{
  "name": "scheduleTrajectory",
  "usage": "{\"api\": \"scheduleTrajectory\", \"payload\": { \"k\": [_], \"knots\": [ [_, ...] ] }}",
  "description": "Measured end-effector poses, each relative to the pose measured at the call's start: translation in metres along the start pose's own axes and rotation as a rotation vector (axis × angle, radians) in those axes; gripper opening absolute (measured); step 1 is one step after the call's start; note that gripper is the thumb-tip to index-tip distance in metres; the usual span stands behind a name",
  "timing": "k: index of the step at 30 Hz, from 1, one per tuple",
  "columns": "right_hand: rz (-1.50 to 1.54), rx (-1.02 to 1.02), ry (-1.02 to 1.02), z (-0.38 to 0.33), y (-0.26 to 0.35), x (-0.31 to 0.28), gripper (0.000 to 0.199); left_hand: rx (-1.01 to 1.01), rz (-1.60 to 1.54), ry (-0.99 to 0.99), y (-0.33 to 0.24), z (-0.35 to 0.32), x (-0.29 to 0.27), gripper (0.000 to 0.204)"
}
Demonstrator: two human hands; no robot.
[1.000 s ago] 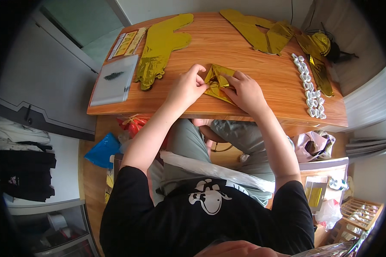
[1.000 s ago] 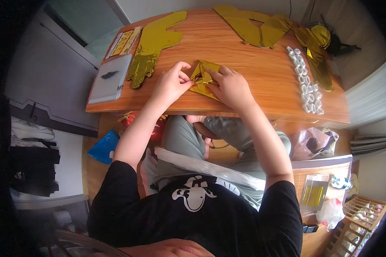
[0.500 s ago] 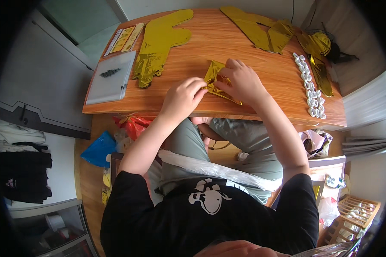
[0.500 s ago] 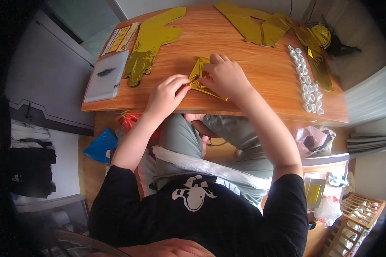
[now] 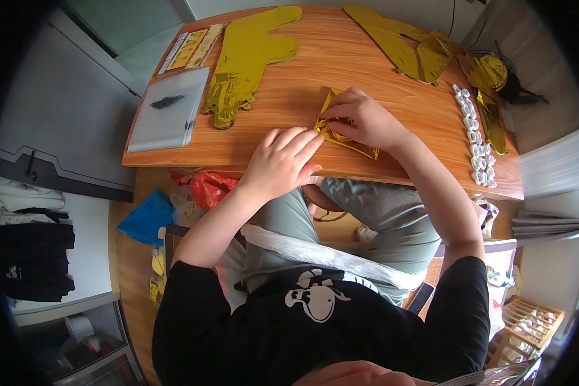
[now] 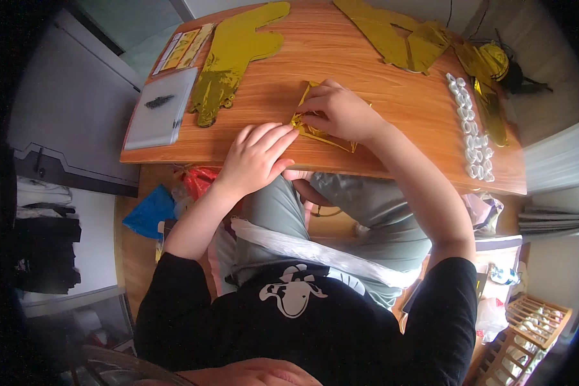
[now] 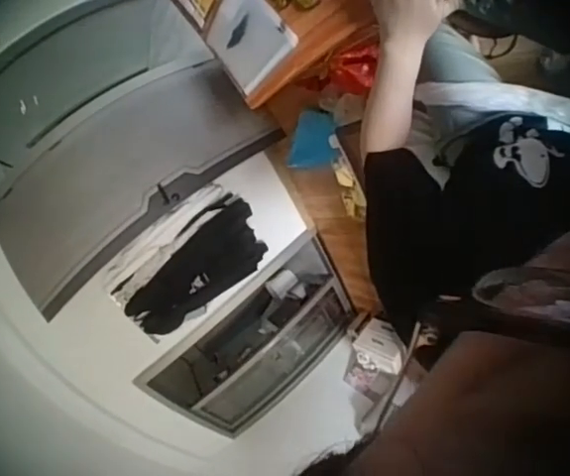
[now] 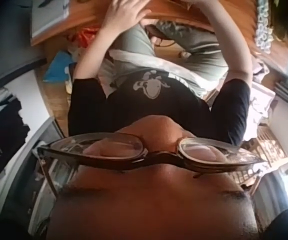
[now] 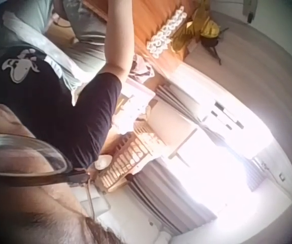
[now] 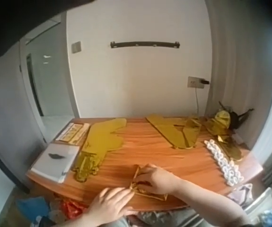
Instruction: Folding gold foil materials and inserting them into plastic sleeves with cardboard backings.
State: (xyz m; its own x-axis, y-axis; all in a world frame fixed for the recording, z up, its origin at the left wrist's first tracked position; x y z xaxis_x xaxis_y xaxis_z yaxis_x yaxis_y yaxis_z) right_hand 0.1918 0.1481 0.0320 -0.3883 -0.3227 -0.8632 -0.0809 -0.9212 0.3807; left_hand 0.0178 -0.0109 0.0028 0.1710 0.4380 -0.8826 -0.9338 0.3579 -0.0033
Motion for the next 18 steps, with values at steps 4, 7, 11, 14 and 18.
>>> {"api": "scheduleTrajectory", "payload": {
  "k": [4,7,11,14,18],
  "knots": [
    [0.019,-0.019,-0.109,-0.0038,-0.0015,0.0064,0.023,0.036,0.043,0.034,0.0013,-0.0002,0.0011,0.060],
    [0.012,-0.047,-0.133,-0.0039,0.0000,0.0080,0.021,0.047,0.030,0.058,0.0018,-0.0013,0.0025,0.063],
    [0.030,-0.007,-0.183,-0.0053,-0.0014,0.0099,0.016,0.060,0.001,0.101,0.0000,-0.0055,0.0047,0.067],
    [0.009,0.042,-0.168,-0.0062,-0.0016,0.0087,0.014,0.020,-0.048,0.130,-0.0020,-0.0047,0.0019,0.069],
    [0.004,0.040,-0.183,-0.0076,-0.0007,0.0105,0.013,-0.048,-0.119,0.114,-0.0025,-0.0075,0.0015,0.071]
  ]
}}
Point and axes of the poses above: each hand's wrist, its own z-axis towards the middle knuckle, its own x-axis out of the palm, y = z × x, the point moved 2 cm from there along z, towards the middle knuckle, and after that the axes turned 5 degrees about -x, right-handed, at the moved point
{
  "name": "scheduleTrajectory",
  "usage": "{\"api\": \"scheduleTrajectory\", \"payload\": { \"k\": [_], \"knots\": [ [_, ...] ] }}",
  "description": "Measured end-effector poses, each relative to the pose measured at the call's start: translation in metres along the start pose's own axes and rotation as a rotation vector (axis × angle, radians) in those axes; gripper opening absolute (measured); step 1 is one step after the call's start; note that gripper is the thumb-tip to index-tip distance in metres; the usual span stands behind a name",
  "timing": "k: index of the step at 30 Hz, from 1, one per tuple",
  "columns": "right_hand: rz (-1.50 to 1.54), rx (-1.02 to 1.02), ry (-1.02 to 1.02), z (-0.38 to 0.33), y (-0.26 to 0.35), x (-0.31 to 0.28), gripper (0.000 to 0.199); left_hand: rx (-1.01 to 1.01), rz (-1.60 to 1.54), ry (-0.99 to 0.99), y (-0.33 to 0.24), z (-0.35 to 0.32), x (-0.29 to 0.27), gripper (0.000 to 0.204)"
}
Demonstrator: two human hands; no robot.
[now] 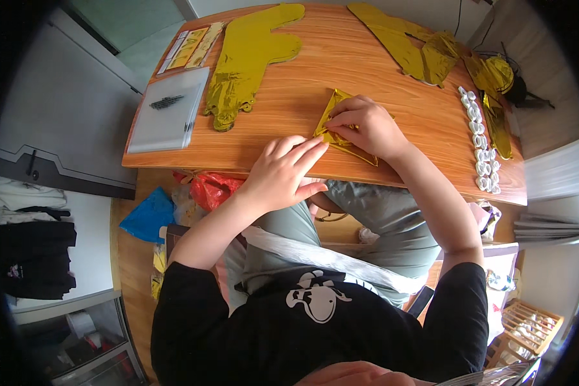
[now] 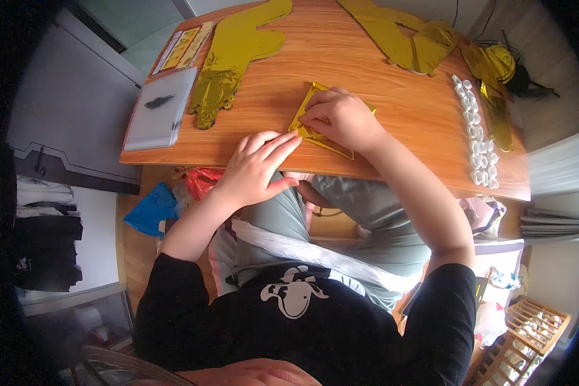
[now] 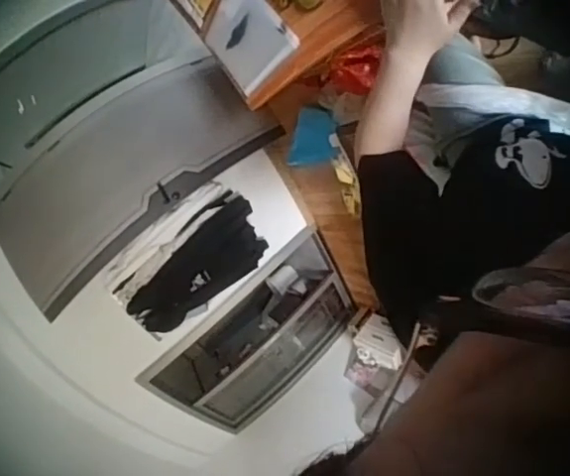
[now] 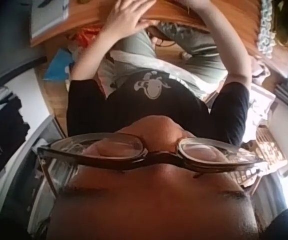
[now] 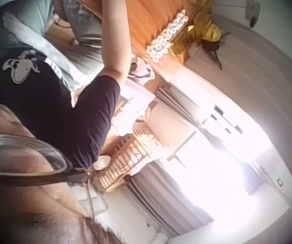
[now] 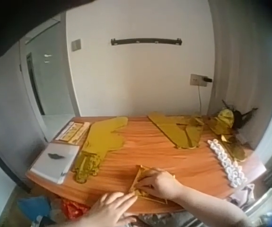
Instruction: Folding gold foil materials and inserting them into plastic sleeves with cardboard backings.
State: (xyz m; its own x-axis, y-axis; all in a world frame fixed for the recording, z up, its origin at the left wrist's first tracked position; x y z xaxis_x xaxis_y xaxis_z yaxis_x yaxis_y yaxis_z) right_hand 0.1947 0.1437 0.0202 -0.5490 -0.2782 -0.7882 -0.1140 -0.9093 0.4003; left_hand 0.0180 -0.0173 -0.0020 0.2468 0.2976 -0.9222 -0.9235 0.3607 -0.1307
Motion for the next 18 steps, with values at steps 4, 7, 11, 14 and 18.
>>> {"api": "scheduleTrajectory", "payload": {
  "k": [4,7,11,14,18],
  "knots": [
    [-0.016,-0.004,0.002,-0.001,0.002,0.000,0.017,0.008,-0.028,-0.074,-0.001,0.003,-0.004,0.069],
    [-0.026,-0.004,-0.001,-0.002,0.003,0.000,0.017,0.020,0.072,-0.061,-0.002,0.003,-0.003,0.070],
    [-0.010,0.001,-0.009,-0.002,0.002,0.000,0.017,0.065,0.253,-0.058,-0.004,0.002,-0.004,0.075],
    [-0.038,0.008,-0.011,-0.002,0.002,0.003,0.016,0.077,0.332,-0.040,-0.007,0.001,-0.003,0.080],
    [-0.030,0.013,-0.003,-0.003,0.003,0.001,0.016,0.015,0.349,0.011,-0.014,0.001,0.002,0.086]
  ]
}}
Point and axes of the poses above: each hand's wrist, its own z-axis towards the middle knuckle, its own x-axis out of the palm, y = z × x, the point moved 2 cm from there along z, towards the middle knuckle, and after that the axes turned 5 degrees about -x, right-handed, at the moved point
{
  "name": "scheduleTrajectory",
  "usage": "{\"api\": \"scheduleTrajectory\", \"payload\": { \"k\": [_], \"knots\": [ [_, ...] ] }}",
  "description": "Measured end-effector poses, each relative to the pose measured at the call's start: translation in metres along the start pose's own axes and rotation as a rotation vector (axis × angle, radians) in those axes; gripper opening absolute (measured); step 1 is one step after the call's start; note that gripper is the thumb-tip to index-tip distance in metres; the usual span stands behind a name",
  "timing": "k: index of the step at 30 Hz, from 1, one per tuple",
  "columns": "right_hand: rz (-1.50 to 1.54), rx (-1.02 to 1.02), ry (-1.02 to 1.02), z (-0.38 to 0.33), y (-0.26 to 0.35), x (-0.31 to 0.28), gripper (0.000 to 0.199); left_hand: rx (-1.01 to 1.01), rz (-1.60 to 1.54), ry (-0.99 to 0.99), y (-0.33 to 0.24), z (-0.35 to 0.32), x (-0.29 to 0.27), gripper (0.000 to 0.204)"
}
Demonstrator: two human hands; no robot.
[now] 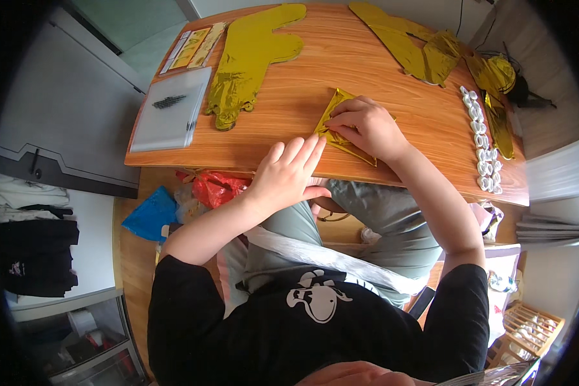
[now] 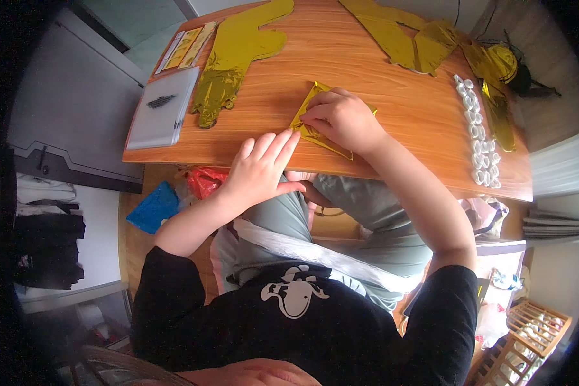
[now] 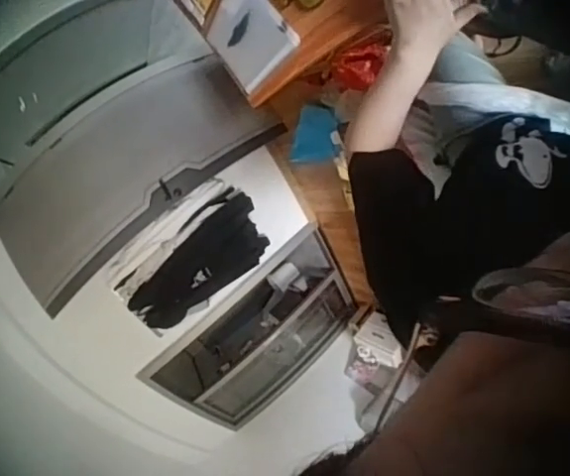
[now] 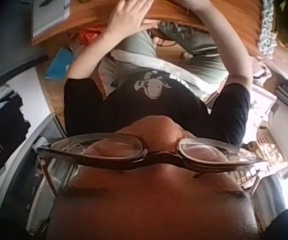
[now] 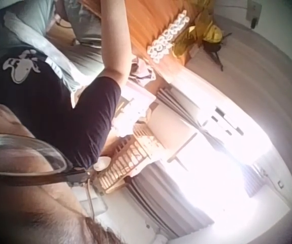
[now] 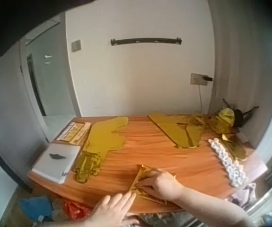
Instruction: Folding gold foil materials and inserting them into plastic sleeves with cardboard backings.
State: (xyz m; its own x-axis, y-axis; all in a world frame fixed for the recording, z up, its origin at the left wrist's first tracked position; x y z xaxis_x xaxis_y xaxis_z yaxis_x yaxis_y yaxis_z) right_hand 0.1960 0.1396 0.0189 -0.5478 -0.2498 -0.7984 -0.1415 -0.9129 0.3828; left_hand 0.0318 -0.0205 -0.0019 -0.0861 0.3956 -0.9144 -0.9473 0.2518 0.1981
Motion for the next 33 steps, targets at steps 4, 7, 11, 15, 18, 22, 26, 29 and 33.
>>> {"api": "scheduleTrajectory", "payload": {
  "k": [4,7,11,15,18,22,26,29,33],
  "knots": [
    [0.006,-0.023,-0.002,-0.001,-0.002,0.000,0.016,-0.038,-0.099,-0.037,0.004,0.008,-0.004,0.088],
    [-0.001,-0.044,-0.001,-0.001,-0.003,0.000,0.015,-0.030,-0.155,-0.135,0.008,0.014,-0.005,0.086],
    [-0.037,-0.029,0.060,0.000,0.004,-0.004,0.017,0.036,-0.131,-0.112,0.015,0.014,0.000,0.077],
    [-0.106,0.002,0.206,-0.001,0.019,-0.013,0.026,0.075,-0.119,-0.087,0.016,0.013,0.000,0.068],
    [-0.217,-0.045,0.324,-0.011,0.038,-0.017,0.045,0.013,-0.207,-0.028,0.007,0.009,-0.003,0.068],
    [-0.462,-0.075,0.339,-0.029,0.054,-0.003,0.066,-0.052,-0.299,-0.055,-0.005,-0.003,-0.010,0.058],
    [-0.446,-0.066,0.265,-0.039,0.062,0.002,0.068,-0.094,-0.416,-0.080,-0.002,-0.011,-0.022,0.056],
    [-0.337,-0.046,0.238,-0.036,0.065,0.004,0.066,-0.093,-0.447,-0.064,0.012,-0.016,-0.017,0.053],
    [-0.284,0.036,0.243,-0.036,0.065,0.001,0.063,-0.007,-0.526,-0.034,0.023,-0.008,-0.014,0.051]
  ]
}}
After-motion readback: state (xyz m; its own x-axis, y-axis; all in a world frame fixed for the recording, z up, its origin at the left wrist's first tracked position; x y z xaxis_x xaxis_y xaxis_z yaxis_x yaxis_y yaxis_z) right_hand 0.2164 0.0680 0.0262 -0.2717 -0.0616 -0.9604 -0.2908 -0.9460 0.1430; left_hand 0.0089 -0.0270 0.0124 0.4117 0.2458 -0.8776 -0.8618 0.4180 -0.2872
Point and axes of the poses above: each hand's wrist, its own z-axis towards the middle knuckle, its own x-axis out of the palm, y = z × x, the point moved 2 cm from there along z, towards the middle knuckle, and after that the axes turned 5 degrees about -x, right-handed, at the moved point
